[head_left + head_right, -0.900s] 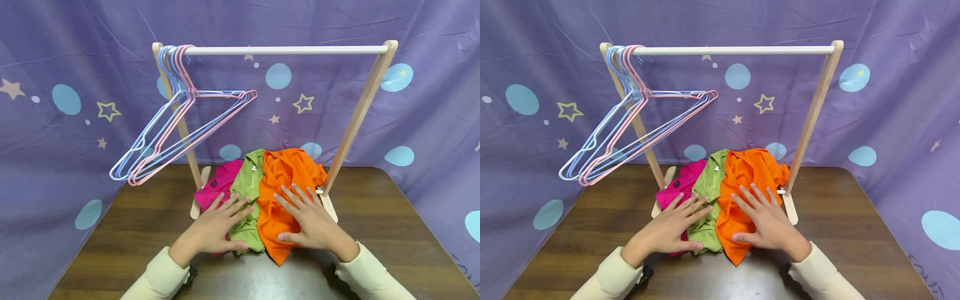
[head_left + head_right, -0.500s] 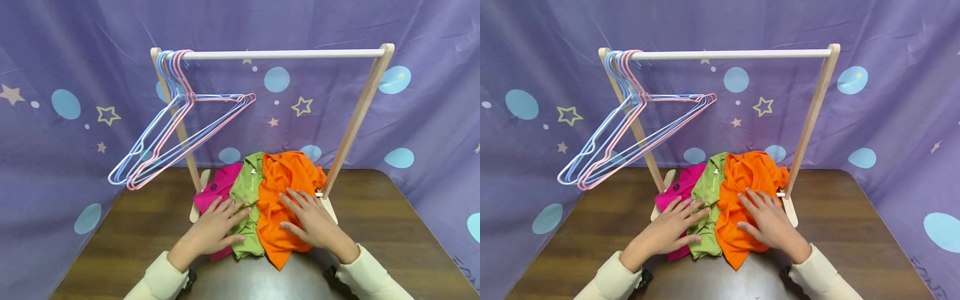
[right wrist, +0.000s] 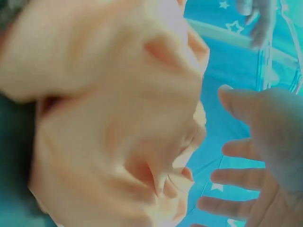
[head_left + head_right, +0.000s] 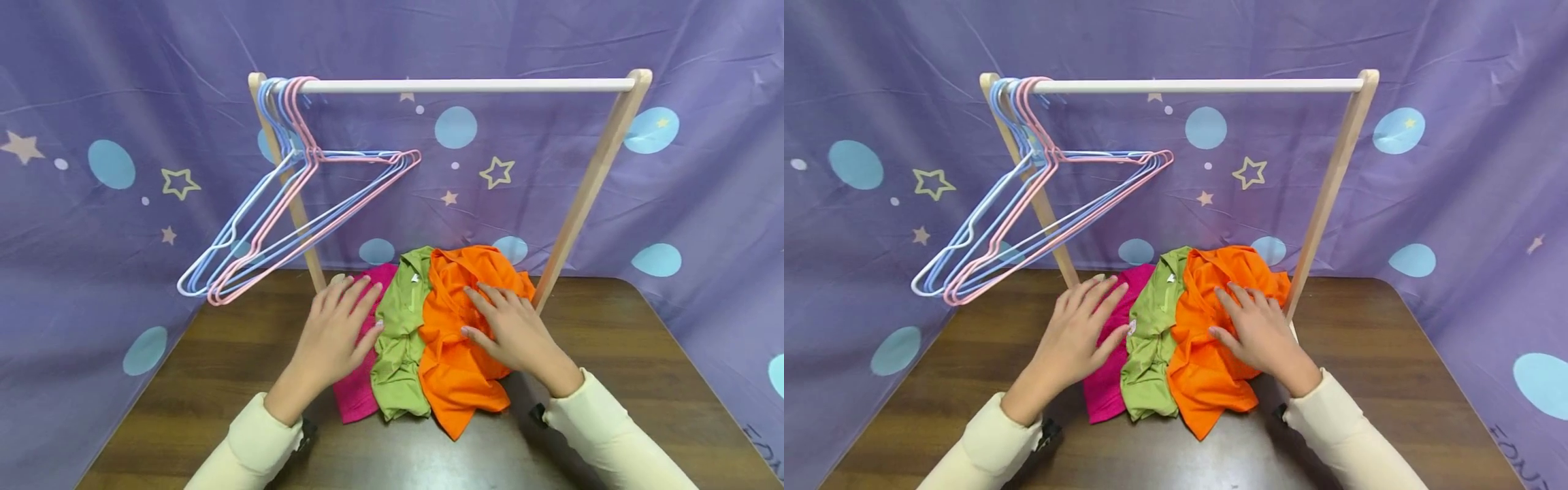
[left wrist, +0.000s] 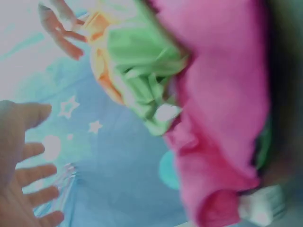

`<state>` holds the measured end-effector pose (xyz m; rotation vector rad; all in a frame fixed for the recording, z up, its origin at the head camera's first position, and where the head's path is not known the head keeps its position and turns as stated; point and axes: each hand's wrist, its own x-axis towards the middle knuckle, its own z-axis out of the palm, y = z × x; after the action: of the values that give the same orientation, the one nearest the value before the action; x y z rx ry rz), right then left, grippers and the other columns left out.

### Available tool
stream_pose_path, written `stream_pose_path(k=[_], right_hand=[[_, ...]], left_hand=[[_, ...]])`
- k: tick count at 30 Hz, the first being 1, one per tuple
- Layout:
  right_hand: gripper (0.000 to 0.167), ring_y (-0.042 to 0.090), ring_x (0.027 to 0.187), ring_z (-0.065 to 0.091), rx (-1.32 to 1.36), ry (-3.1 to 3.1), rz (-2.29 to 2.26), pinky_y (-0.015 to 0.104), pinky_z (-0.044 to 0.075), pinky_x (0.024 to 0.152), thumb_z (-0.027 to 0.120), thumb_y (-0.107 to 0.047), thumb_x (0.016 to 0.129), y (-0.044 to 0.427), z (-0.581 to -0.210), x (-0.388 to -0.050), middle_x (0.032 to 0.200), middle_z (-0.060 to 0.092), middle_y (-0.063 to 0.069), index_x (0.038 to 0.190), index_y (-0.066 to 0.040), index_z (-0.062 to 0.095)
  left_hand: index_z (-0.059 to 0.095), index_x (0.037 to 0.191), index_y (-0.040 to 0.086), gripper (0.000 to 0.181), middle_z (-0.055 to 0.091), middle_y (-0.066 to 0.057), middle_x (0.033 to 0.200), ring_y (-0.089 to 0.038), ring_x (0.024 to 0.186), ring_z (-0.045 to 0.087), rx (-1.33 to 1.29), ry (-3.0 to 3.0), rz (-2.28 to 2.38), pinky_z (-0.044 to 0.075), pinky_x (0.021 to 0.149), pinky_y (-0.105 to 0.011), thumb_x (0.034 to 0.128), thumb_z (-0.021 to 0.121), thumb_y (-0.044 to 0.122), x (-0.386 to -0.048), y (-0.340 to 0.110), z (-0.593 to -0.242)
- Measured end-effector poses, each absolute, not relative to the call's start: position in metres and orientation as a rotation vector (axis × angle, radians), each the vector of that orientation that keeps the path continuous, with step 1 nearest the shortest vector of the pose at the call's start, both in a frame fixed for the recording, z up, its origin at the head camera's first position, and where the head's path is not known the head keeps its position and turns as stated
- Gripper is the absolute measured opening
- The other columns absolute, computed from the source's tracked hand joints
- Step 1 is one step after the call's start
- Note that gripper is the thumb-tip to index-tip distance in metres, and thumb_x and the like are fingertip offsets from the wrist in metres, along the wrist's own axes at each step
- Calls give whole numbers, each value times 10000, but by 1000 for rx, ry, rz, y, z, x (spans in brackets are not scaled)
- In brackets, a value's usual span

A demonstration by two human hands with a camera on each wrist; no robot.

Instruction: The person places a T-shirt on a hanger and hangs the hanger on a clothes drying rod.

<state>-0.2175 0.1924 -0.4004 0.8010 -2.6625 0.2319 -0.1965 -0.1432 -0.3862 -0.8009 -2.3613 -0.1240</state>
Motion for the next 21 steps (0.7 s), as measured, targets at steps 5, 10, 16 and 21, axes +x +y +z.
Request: stream_pose_path(k=[5, 10, 16, 21], right_hand=[[727, 498, 1327, 477, 745, -2749, 182, 706, 414, 992, 638, -524, 974, 196, -382, -237, 1528, 462, 222, 1540, -104, 459], [737, 499, 1356, 441, 719, -2831, 161, 727, 392, 1005, 619, -527, 986, 192, -363, -254, 1567, 417, 208, 1557, -102, 428], [730, 486, 1307, 482, 724, -2858, 152, 687, 413, 1015, 600, -516, 1000, 183, -348, -271, 1524, 471, 204, 1562, -89, 416], [668, 459, 1269, 525, 742, -2843, 178, 631, 453, 1011, 625, -450, 1004, 176, -343, -288, 1468, 534, 215, 1520, -53, 472]], left_hand=[[515, 1472, 78, 621, 512, -186, 1476, -437, 1317, 450, -644, -2231, -129, 361, 1030, -617, 933, 687, 334, -205, -143, -360], [528, 1442, 57, 569, 521, -191, 1444, -444, 1196, 468, -429, -2090, -138, 367, 918, -584, 952, 693, 293, -214, -142, -329], [509, 1456, 62, 514, 544, -174, 1384, -436, 1056, 482, -259, -2011, -108, 387, 838, -560, 1001, 634, 266, -219, -142, -296], [537, 1421, 56, 434, 581, -187, 1295, -439, 952, 497, -160, -1968, -85, 392, 749, -537, 997, 605, 113, -226, -146, -280]])
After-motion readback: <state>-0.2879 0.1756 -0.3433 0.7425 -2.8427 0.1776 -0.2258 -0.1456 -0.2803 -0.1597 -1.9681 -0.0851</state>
